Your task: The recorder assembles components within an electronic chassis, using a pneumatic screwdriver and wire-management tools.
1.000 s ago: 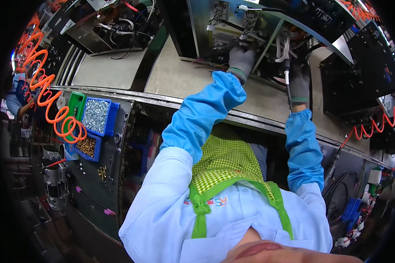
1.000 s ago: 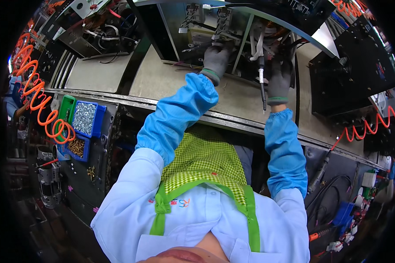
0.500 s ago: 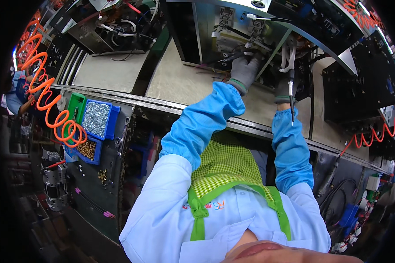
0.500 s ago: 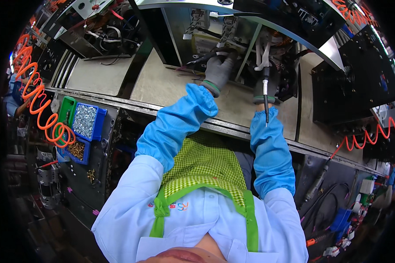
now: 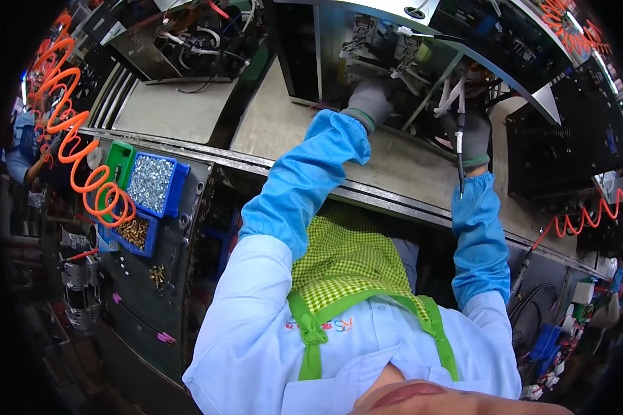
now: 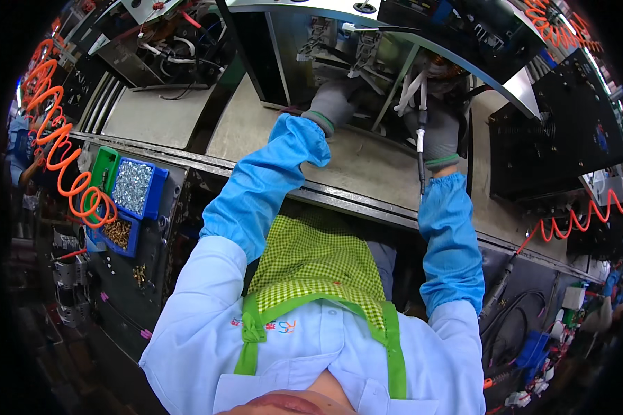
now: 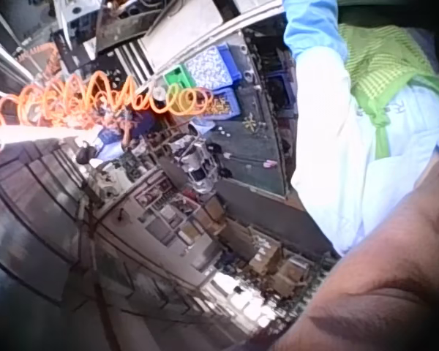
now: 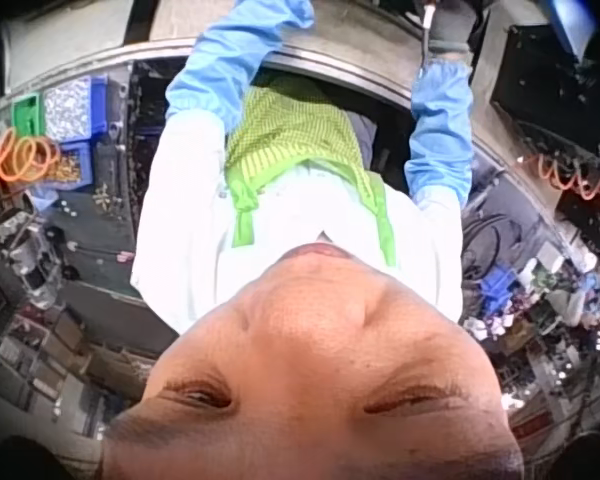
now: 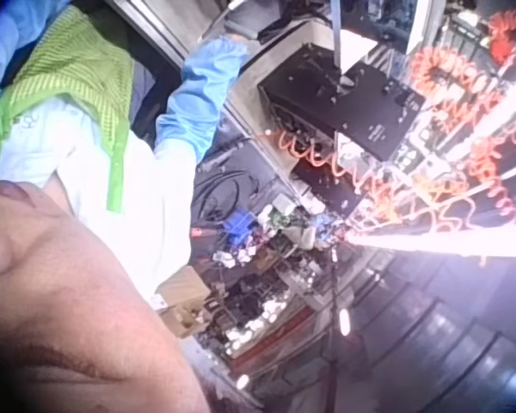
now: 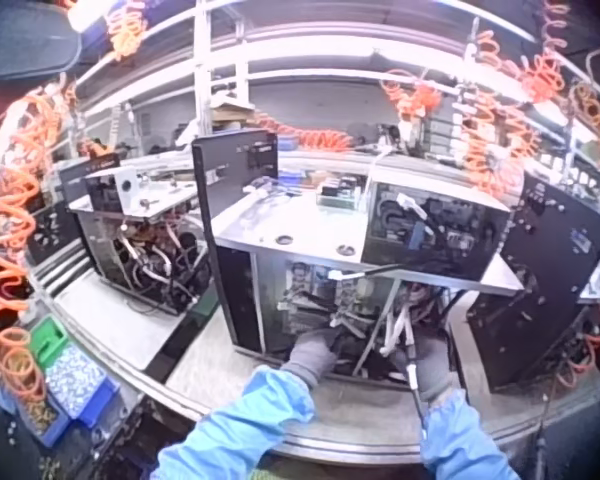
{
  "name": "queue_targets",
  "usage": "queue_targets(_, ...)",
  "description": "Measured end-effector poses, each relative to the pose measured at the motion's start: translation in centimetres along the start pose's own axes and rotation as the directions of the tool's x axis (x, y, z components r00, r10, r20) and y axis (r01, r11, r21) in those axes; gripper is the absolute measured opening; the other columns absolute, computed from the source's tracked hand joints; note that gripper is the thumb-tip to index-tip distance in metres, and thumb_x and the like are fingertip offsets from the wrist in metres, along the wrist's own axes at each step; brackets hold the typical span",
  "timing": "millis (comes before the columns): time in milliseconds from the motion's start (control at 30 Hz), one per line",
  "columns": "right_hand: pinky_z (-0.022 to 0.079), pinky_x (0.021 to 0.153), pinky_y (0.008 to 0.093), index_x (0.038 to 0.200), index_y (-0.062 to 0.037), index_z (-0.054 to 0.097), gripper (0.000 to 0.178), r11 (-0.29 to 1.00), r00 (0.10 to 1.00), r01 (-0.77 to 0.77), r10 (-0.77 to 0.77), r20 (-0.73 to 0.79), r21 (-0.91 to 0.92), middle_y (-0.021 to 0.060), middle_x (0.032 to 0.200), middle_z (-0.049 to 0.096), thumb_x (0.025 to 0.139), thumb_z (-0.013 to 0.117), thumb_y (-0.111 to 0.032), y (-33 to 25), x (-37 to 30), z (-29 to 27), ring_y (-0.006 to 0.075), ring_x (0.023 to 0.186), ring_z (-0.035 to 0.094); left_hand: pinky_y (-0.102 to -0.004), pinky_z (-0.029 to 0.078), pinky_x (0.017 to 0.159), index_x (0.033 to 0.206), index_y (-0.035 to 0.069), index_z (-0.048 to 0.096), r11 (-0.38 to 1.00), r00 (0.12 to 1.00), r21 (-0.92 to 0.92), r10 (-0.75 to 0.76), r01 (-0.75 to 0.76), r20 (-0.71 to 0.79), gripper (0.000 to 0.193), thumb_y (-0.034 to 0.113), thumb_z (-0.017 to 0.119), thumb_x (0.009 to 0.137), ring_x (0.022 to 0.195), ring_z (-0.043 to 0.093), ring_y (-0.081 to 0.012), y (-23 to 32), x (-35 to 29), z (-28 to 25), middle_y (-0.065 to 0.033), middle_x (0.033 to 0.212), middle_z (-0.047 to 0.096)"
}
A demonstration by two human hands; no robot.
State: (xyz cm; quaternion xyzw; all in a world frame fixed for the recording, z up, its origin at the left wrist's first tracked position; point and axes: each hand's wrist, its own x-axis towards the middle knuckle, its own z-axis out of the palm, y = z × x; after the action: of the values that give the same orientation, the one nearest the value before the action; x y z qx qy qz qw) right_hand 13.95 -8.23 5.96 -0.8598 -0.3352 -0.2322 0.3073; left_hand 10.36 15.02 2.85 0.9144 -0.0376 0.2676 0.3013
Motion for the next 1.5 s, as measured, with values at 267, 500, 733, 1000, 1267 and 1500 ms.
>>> queue_targets(267, 0.048, 0.07, 0.0355, 0.091, -0.0031, 0.065, 0.019, 0.981, 0.975, 0.035, 0.009, -0.222, 0.192, 0.0153, 0.086, 0.065, 0.083, 0.061, -0.02, 0.9, -1.2, 1.3, 0.0315, 0.081, 0.063, -0.0444, 0.048, 0.08, 0.113, 0.018, 0.057, 0.934, 0.96, 0.224, 0.262, -0.278, 0.099, 0.032, 0.034, 0.056, 0.086, 0.094, 0.06, -0.0342, -1.1, -1.1, -1.9, -0.0121, 0.106, 0.061)
queue_targets(500, 0.049, 0.074, 0.0353, 0.11, -0.004, 0.054, 0.032, 1.0, 0.989, 0.001, 0.0, -0.15, 0.002, 0.017, 0.105, 0.057, 0.083, 0.06, -0.019, 1.3, -1.5, 3.3, 0.0305, 0.091, 0.06, -0.0464, 0.05, 0.072, 0.106, 0.021, 0.058, 0.826, 0.919, 0.407, 0.321, -0.39, 0.229, 0.027, 0.038, 0.055, 0.086, 0.091, 0.062, -0.0302, -1.0, -0.9, -4.3, -0.0118, 0.102, 0.062)
queue_targets(733, 0.049, 0.076, 0.0361, 0.115, -0.0045, 0.052, 0.038, 0.999, 0.982, 0.034, -0.03, -0.188, 0.017, 0.0173, 0.108, 0.057, 0.081, 0.063, -0.02, 1.9, -2.0, 3.8, 0.0301, 0.092, 0.06, -0.0461, 0.048, 0.074, 0.105, 0.009, 0.059, 0.99, 0.973, 0.078, 0.095, -0.113, 0.209, 0.033, 0.036, 0.052, 0.088, 0.089, 0.059, -0.0371, -0.1, -0.1, -4.3, -0.0189, 0.093, 0.062)
queue_targets(1000, 0.049, 0.079, 0.037, 0.12, -0.005, 0.05, 0.046, 0.978, 0.976, 0.187, -0.195, -0.1, -0.089, 0.0175, 0.112, 0.057, 0.08, 0.065, -0.022, 1.0, 0.2, 3.6, 0.0297, 0.094, 0.061, -0.0444, 0.045, 0.09, 0.122, 0.01, 0.054, 0.953, 0.881, 0.078, 0.238, -0.294, 0.41, 0.034, 0.017, 0.048, 0.089, 0.106, 0.055, -0.0359, -7.0, 1.1, 4.1, -0.0159, 0.129, 0.049)
queue_targets(1267, 0.049, 0.086, 0.0392, 0.14, -0.0079, 0.03, 0.061, 0.962, 0.967, -0.182, 0.138, 0.212, 0.202, 0.0193, 0.143, 0.029, 0.086, 0.058, -0.019, 6.7, -1.7, 3.9, 0.0336, 0.121, 0.044, -0.0409, 0.045, 0.09, 0.115, 0.008, 0.059, 0.944, 0.891, -0.063, 0.327, -0.324, 0.314, 0.035, 0.027, 0.047, 0.089, 0.105, 0.057, -0.0324, -3.6, 3.2, 4.9, -0.017, 0.113, 0.059)
queue_targets(1500, 0.037, 0.042, 0.0202, 0.108, -0.0012, 0.061, 0.045, 0.55, 0.69, -0.708, 0.405, 0.6, 0.443, 0.0035, 0.073, 0.061, 0.089, 0.057, -0.042, -0.9, -0.6, -9.2, 0.0055, 0.051, 0.05, -0.0431, 0.049, 0.078, 0.106, 0.006, 0.063, 0.974, 0.979, 0.223, -0.071, 0.027, 0.191, 0.033, 0.028, 0.054, 0.082, 0.092, 0.06, -0.0374, 1.3, 0.8, -2.9, -0.0223, 0.1, 0.062)
